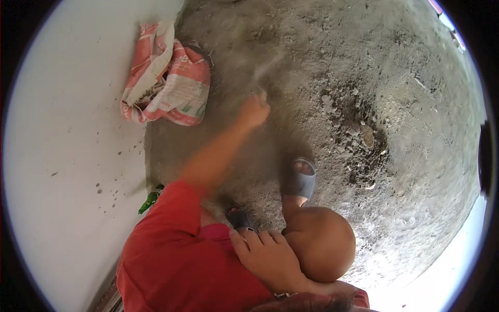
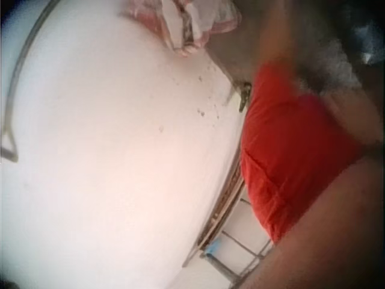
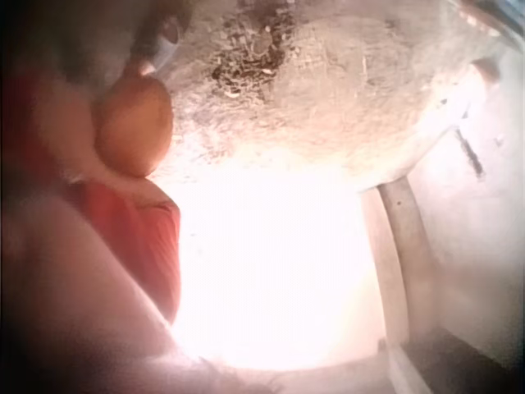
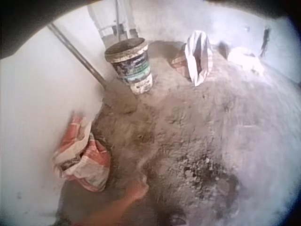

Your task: The person scrapes loose concrete and debris from a floor corner using a trowel, then collects additional dry mortar mixture from a bag, applying and spreading it onto the wall and floor joints to patch the concrete surface.

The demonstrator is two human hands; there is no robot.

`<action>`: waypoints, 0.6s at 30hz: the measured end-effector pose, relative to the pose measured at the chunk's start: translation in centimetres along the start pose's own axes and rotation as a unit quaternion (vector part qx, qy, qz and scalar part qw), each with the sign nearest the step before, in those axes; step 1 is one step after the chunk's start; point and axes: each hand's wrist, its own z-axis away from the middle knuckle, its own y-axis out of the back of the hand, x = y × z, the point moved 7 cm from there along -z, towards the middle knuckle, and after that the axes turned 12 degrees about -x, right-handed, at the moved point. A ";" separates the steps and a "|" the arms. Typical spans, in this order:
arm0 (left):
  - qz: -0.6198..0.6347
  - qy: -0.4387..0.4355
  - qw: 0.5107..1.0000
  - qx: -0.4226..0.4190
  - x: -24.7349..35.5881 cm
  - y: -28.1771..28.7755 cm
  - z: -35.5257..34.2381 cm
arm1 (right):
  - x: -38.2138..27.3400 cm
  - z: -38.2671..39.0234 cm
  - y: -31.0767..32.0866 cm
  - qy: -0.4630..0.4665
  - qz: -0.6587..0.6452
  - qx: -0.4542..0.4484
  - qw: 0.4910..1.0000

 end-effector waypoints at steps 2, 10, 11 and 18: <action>0.288 0.101 0.949 -0.084 -4.4 3.2 -4.3 | 0.7 0.1 0.4 -0.005 -0.010 0.002 1.000; 0.192 0.023 0.978 -0.076 3.9 0.1 -7.1 | 2.0 -0.2 0.8 -0.038 -0.040 -0.028 0.998; 0.129 -0.015 0.989 -0.076 5.7 -1.1 -5.0 | 1.9 -0.2 0.9 -0.033 -0.042 -0.032 0.998; 0.140 -0.015 0.985 -0.103 -2.2 7.7 -10.6 | 3.1 0.2 1.1 -0.027 -0.055 -0.004 0.998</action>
